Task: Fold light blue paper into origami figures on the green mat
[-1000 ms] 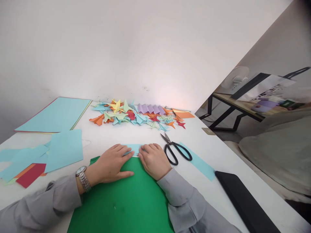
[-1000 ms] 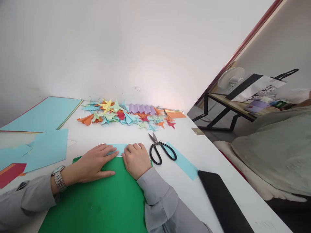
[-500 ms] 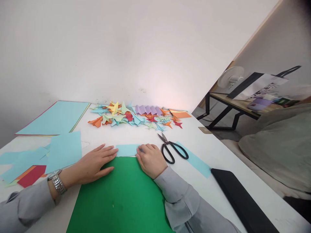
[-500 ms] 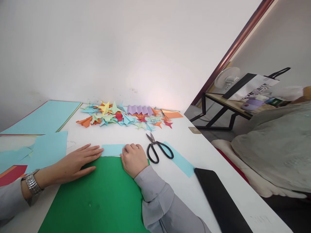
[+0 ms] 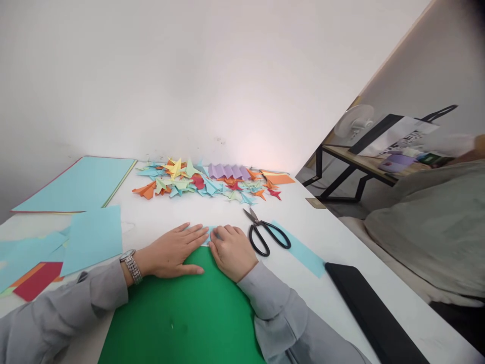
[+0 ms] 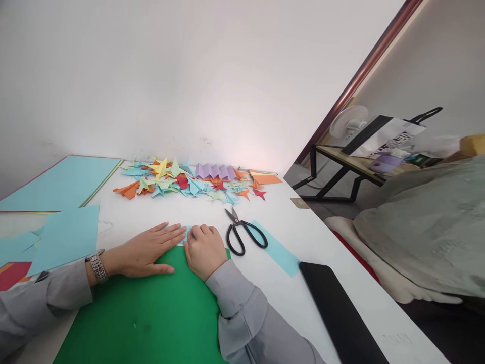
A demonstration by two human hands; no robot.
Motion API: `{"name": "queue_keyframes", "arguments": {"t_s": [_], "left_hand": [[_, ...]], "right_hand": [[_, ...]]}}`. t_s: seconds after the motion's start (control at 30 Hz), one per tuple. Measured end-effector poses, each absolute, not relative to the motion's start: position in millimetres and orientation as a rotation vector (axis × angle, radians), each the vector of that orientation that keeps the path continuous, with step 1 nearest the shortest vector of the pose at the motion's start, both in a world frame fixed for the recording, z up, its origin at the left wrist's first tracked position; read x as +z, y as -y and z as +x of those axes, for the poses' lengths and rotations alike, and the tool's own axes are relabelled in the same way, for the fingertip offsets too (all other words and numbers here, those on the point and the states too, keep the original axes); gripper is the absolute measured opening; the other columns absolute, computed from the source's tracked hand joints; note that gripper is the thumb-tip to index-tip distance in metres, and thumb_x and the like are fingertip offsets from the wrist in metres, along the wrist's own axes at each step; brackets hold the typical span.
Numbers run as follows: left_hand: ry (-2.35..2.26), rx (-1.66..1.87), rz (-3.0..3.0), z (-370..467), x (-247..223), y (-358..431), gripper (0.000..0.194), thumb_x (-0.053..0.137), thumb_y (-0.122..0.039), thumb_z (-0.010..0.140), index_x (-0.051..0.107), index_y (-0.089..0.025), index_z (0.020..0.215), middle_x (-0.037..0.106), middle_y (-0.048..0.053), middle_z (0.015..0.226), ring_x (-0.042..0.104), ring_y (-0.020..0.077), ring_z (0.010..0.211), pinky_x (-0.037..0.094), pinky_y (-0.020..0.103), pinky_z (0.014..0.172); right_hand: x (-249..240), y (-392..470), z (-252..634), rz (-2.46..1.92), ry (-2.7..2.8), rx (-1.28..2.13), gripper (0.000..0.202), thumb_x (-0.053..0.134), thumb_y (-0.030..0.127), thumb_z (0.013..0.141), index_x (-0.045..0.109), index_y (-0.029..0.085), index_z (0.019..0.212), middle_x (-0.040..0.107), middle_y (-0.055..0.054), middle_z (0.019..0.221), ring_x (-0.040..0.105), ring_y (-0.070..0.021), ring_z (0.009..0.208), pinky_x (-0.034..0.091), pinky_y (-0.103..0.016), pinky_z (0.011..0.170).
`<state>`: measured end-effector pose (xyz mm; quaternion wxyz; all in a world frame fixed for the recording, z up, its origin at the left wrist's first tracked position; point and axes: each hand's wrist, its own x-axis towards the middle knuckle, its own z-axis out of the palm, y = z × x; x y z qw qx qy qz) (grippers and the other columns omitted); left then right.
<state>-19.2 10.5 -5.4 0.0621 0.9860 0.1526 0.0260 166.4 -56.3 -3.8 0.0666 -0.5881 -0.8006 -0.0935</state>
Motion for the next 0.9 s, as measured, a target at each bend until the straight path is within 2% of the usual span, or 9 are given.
{"name": "queue_keyframes", "arguments": {"t_s": [0.1, 0.2, 0.3, 0.4, 0.7, 0.9], "left_hand": [[-0.454, 0.084, 2.971, -20, -4, -11, 0.077, 0.034, -0.062, 0.081, 0.019, -0.016, 0.141, 0.024, 0.011, 0.146, 0.018, 0.024, 0.135, 0.014, 0.041, 0.11], [-0.442, 0.081, 2.969, -19, -3, -11, 0.079, 0.034, -0.063, 0.08, 0.018, -0.015, 0.141, 0.024, 0.012, 0.146, 0.018, 0.024, 0.135, 0.013, 0.041, 0.11], [-0.443, 0.074, 2.974, -19, -3, -11, 0.079, 0.032, -0.064, 0.081, 0.019, -0.013, 0.141, 0.025, 0.012, 0.146, 0.019, 0.0232, 0.135, 0.013, 0.041, 0.11], [-0.442, 0.085, 2.986, -18, -4, -11, 0.08, 0.031, -0.064, 0.08, 0.019, -0.013, 0.14, 0.025, 0.012, 0.146, 0.019, 0.0229, 0.135, 0.012, 0.04, 0.11], [-0.441, 0.099, 3.004, -20, -10, -12, 0.078, 0.028, -0.063, 0.082, 0.021, -0.012, 0.14, 0.023, 0.012, 0.146, 0.019, 0.0229, 0.135, 0.009, 0.038, 0.11], [-0.44, 0.08, 3.022, -20, -10, -12, 0.079, 0.029, -0.065, 0.081, 0.02, -0.014, 0.14, 0.024, 0.011, 0.146, 0.02, 0.0234, 0.135, 0.009, 0.038, 0.11]], "right_hand": [[-6, 61, 161, -1.766, 2.388, -0.272, 0.034, 0.038, 0.03, 0.09, 0.059, 0.011, 0.107, 0.062, -0.013, 0.103, 0.053, -0.0233, 0.097, 0.035, -0.039, 0.088], [-10, 67, 155, -1.766, 2.379, -0.285, 0.046, 0.039, 0.043, 0.088, 0.057, 0.009, 0.113, 0.057, -0.018, 0.118, 0.049, -0.0276, 0.109, 0.028, -0.045, 0.098], [-13, 72, 151, -1.793, 2.388, -0.301, 0.064, 0.037, 0.057, 0.084, 0.054, 0.006, 0.118, 0.054, -0.023, 0.121, 0.047, -0.0325, 0.114, 0.025, -0.05, 0.1], [-16, 73, 152, -1.775, 2.413, -0.307, 0.07, 0.037, 0.062, 0.081, 0.052, 0.006, 0.12, 0.053, -0.024, 0.122, 0.046, -0.0351, 0.114, 0.024, -0.054, 0.1], [-20, 74, 160, -1.729, 2.438, -0.292, 0.067, 0.037, 0.066, 0.078, 0.05, 0.02, 0.125, 0.051, -0.022, 0.125, 0.045, -0.0368, 0.116, 0.024, -0.061, 0.095], [-18, 78, 164, -1.767, 2.298, -0.336, 0.051, 0.033, 0.056, 0.086, 0.062, 0.02, 0.108, 0.058, -0.014, 0.12, 0.049, -0.0301, 0.114, 0.022, -0.057, 0.099]]}}
